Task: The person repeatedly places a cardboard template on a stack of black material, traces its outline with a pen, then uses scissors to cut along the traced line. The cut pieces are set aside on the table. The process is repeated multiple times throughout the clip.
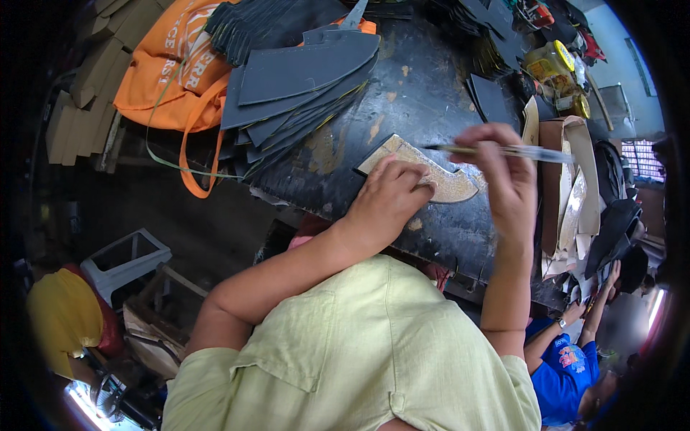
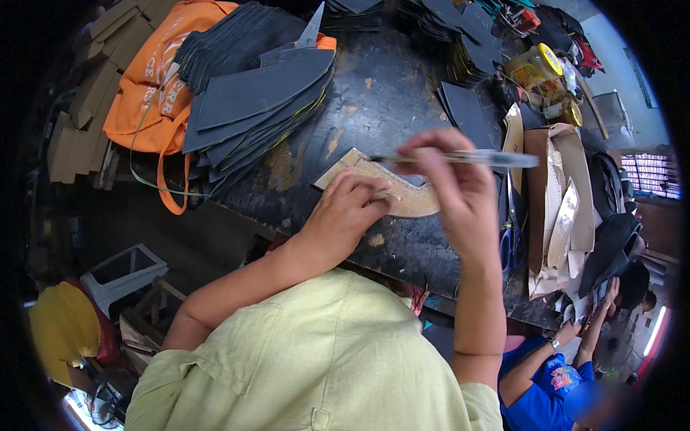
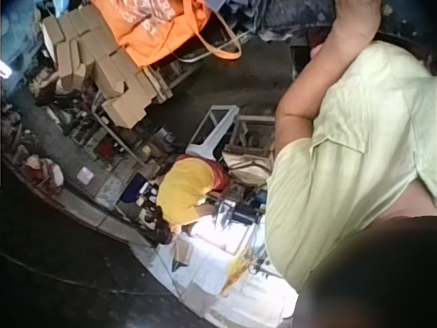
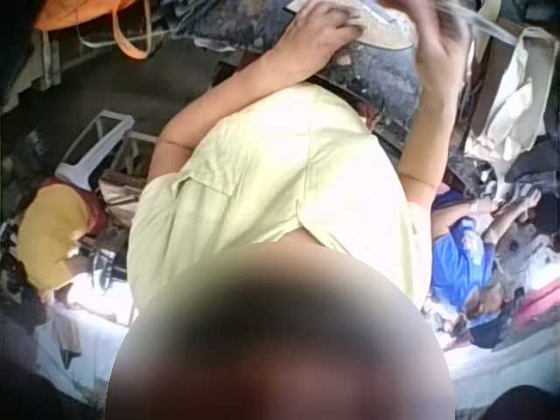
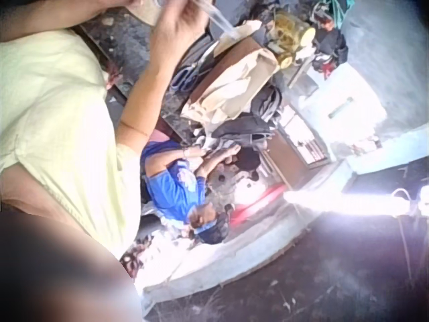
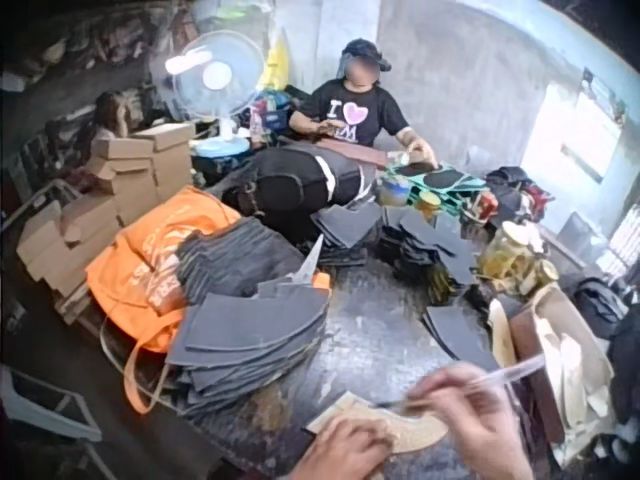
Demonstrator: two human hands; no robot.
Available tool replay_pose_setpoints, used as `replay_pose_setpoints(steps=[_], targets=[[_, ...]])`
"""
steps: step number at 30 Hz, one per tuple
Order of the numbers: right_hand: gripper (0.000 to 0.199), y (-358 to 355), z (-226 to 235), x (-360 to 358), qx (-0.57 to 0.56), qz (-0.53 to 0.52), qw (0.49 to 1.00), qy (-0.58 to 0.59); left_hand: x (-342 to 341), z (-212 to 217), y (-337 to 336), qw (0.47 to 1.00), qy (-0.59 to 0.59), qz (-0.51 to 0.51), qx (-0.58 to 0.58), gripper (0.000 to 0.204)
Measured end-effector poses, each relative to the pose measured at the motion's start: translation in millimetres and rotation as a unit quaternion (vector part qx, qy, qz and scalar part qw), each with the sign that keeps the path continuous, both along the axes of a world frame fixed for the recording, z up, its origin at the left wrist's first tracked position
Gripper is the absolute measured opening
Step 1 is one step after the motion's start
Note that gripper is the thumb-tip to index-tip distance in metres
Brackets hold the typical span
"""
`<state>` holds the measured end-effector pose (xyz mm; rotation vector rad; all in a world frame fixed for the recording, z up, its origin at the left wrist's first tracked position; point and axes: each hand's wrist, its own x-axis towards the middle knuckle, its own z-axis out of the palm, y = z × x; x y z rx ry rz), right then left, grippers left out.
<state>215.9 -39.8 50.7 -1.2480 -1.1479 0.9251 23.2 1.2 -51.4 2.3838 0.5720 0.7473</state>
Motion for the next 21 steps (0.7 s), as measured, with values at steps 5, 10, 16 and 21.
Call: replay_pose_setpoints(steps=[5,10,16,21], targets=[[0.015,39.9,-15.8,-31.2,-0.061,0.120,0.975,-0.174,3.2,-4.4,-1.0,0.999,-0.038,0.020,0.010,0.033],[0.019,49.3,-21.8,-38.6,-0.077,0.146,0.953,-0.253,2.5,-9.4,-2.6,0.999,-0.027,0.004,-0.036,0.038],[0.020,53.6,-25.5,-35.4,-0.075,0.142,0.952,-0.262,3.6,-5.3,-1.4,0.999,-0.037,0.015,0.005,0.037],[0.017,57.0,-15.7,-20.8,-0.087,0.032,0.960,-0.264,1.2,5.7,-0.5,0.999,0.025,0.005,-0.019,0.035]])
